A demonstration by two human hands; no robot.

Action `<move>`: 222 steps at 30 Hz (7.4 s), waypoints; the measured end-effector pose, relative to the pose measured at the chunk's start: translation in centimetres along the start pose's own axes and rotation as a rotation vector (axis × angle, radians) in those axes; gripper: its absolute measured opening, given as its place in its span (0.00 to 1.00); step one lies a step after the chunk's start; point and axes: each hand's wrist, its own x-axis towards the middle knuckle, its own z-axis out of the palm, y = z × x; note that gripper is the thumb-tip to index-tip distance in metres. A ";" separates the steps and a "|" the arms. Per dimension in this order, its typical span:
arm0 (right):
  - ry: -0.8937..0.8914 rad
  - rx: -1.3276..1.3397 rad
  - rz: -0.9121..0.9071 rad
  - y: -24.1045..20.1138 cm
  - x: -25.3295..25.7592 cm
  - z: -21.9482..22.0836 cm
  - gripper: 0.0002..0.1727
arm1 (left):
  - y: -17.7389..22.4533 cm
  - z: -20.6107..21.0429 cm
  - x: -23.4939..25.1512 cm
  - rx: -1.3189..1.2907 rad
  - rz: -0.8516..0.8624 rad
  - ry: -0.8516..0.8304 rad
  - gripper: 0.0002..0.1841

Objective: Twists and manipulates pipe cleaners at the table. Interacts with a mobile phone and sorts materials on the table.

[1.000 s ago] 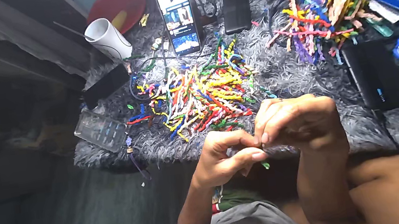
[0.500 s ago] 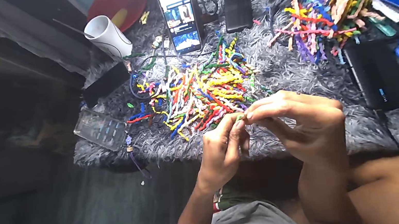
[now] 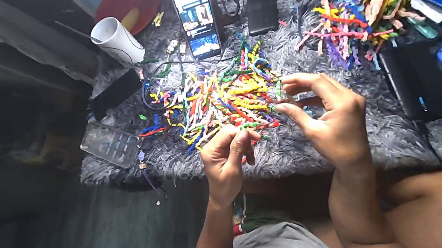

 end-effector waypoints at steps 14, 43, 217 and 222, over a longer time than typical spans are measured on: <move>-0.132 0.729 -0.200 -1.8 -1.1 1.2 0.06 | 1.5 0.9 -1.4 0.438 0.299 -0.096 0.12; -0.007 1.252 -0.015 -3.9 -2.6 1.5 0.08 | 1.3 2.7 -1.9 -1.077 -0.450 -0.576 0.13; -0.151 0.970 0.119 0.1 0.5 1.8 0.08 | -0.7 0.3 1.1 -0.359 -0.157 -0.266 0.09; -0.299 0.960 0.030 1.5 1.4 0.6 0.05 | -0.9 -0.8 1.8 -0.346 -0.207 -0.474 0.07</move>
